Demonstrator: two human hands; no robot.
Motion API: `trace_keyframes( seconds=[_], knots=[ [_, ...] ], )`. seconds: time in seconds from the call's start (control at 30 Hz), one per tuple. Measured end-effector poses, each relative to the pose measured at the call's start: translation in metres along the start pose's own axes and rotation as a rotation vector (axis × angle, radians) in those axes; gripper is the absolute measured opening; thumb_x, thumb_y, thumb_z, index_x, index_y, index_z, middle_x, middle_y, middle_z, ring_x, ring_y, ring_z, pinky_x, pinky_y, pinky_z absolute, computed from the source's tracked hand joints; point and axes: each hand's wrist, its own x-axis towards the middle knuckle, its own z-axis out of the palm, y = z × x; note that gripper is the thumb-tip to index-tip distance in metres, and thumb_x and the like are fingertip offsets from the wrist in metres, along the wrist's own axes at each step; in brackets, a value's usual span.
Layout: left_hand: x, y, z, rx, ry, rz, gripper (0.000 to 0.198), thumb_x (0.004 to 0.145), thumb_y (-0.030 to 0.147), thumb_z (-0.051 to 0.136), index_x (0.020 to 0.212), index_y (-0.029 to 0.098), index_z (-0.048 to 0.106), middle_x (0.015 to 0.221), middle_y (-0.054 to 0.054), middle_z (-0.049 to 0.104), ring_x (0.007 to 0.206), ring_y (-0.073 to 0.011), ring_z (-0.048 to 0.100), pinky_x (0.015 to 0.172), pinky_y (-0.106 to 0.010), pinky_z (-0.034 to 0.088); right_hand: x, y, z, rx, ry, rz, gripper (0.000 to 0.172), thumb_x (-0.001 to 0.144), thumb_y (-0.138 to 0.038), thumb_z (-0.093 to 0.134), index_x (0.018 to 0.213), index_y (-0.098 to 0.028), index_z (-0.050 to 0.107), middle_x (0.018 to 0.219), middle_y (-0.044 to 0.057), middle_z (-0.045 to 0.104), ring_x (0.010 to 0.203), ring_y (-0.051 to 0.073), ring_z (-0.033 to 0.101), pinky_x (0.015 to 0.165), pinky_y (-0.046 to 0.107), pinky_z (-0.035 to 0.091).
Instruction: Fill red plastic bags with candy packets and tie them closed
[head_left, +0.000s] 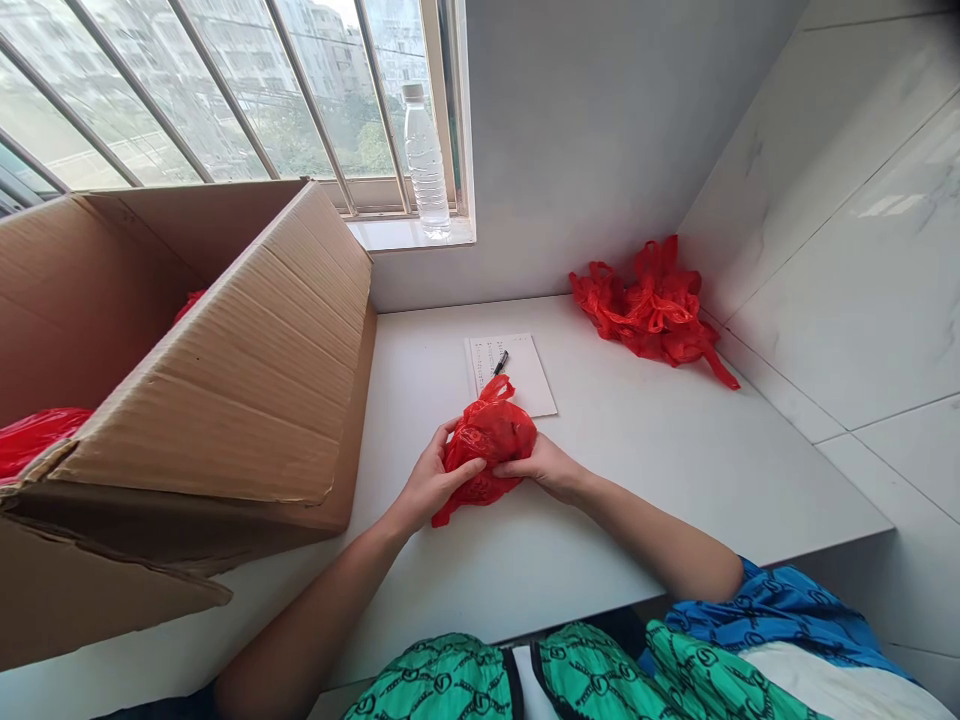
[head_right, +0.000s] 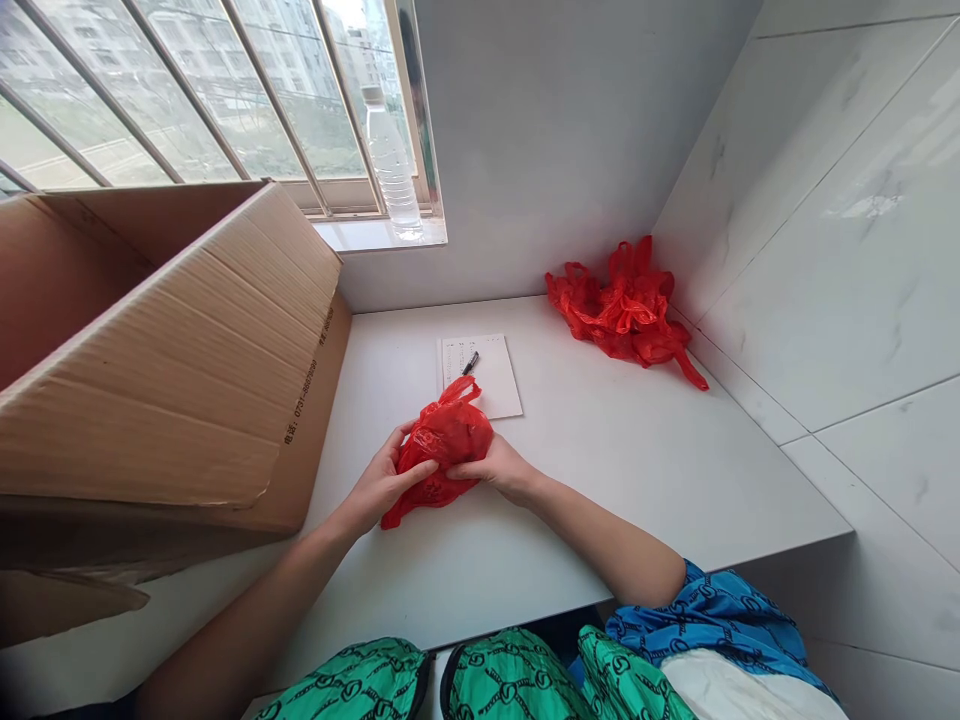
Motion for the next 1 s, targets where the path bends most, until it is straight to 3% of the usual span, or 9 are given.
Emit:
trace_keyframes(
  seconds=[0.1, 0.23, 0.4, 0.63, 1.0],
  knots=[
    [-0.0001, 0.0006, -0.0010, -0.036, -0.029, -0.007, 0.067, 0.084, 0.041, 0.070, 0.141, 0.024, 0.037, 0.111, -0.008, 0.069, 0.094, -0.0236, 0.069, 0.079, -0.035, 0.059, -0.0014, -0.0053, 0.0031, 0.059, -0.069, 0.018, 0.061, 0.075, -0.031, 0.080, 0.132, -0.028, 0.057, 0.131, 0.007, 0.065, 0.121, 0.029, 0.061, 0.104, 0.050, 0.048],
    [-0.0007, 0.0008, -0.0010, -0.066, -0.083, -0.001, 0.070, 0.083, 0.039, 0.072, 0.142, 0.025, 0.038, 0.124, -0.011, 0.065, 0.104, -0.0255, 0.067, 0.084, -0.035, 0.058, -0.0003, -0.0013, 0.0027, 0.080, 0.037, 0.018, 0.052, 0.079, -0.040, 0.077, 0.126, -0.026, 0.061, 0.131, 0.008, 0.065, 0.121, 0.029, 0.060, 0.106, 0.049, 0.047],
    [-0.0002, 0.0000, -0.0002, -0.103, -0.002, -0.035, 0.069, 0.084, 0.045, 0.071, 0.142, 0.025, 0.040, 0.120, -0.011, 0.067, 0.097, -0.0253, 0.070, 0.082, -0.037, 0.059, -0.0001, 0.0021, 0.0023, 0.029, 0.037, 0.020, 0.050, 0.078, -0.040, 0.079, 0.123, -0.024, 0.063, 0.127, 0.009, 0.067, 0.120, 0.029, 0.061, 0.106, 0.048, 0.047],
    [-0.0011, 0.0031, -0.0013, -0.175, -0.043, -0.059, 0.065, 0.083, 0.041, 0.073, 0.138, 0.025, 0.042, 0.100, -0.008, 0.073, 0.079, -0.0204, 0.072, 0.073, -0.033, 0.060, -0.0024, -0.0023, 0.0082, 0.017, -0.063, -0.004, 0.057, 0.074, -0.032, 0.082, 0.127, -0.027, 0.061, 0.127, 0.006, 0.067, 0.120, 0.029, 0.061, 0.105, 0.049, 0.047],
    [-0.0033, 0.0082, -0.0012, -0.243, -0.142, -0.079, 0.060, 0.086, 0.043, 0.070, 0.137, 0.026, 0.043, 0.112, -0.009, 0.071, 0.085, -0.0208, 0.071, 0.073, -0.030, 0.058, -0.0026, -0.0008, 0.0091, 0.073, -0.113, 0.009, 0.064, 0.070, -0.025, 0.084, 0.129, -0.026, 0.059, 0.124, 0.007, 0.067, 0.120, 0.029, 0.060, 0.105, 0.050, 0.046]
  ],
)
